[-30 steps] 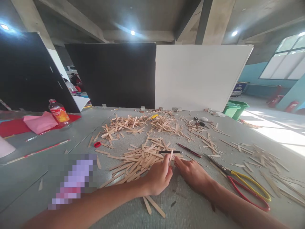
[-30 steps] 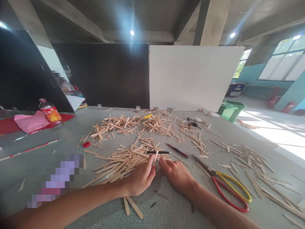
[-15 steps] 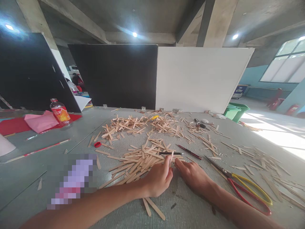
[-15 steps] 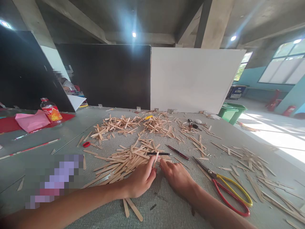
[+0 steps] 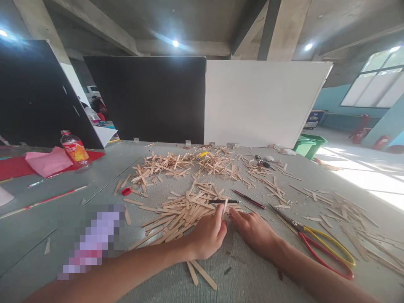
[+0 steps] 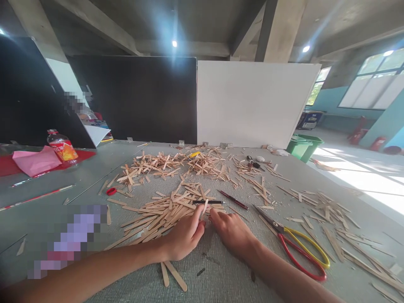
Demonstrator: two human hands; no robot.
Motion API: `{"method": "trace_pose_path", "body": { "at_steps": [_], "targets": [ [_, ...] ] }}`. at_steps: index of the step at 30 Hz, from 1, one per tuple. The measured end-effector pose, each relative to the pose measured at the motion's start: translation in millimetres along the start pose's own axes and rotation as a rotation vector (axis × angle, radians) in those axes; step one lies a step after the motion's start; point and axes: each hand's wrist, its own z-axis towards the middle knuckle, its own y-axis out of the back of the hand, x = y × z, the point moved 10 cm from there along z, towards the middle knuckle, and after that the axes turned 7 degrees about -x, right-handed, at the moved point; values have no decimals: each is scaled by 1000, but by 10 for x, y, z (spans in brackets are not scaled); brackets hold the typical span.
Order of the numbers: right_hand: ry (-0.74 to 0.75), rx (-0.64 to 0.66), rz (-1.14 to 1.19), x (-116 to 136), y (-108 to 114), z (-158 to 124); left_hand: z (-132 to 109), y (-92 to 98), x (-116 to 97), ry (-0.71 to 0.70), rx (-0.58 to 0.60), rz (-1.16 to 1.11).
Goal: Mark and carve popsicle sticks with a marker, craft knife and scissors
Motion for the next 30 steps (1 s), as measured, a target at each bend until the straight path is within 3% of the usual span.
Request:
{"method": "trace_pose_path", "body": {
  "at_steps": [11, 20, 25, 30],
  "targets": [
    [28, 14, -77, 14, 32, 21, 34, 14, -13, 12, 8, -69],
    [-5, 181, -437, 267, 392, -13, -1, -69, -85, -41, 131, -143],
    [-37, 217, -452, 255, 290, -40, -16, -91, -80, -98, 100, -43],
    [70, 144, -268, 177, 151, 53, -6, -93, -6, -88, 37, 18]
  ]
}}
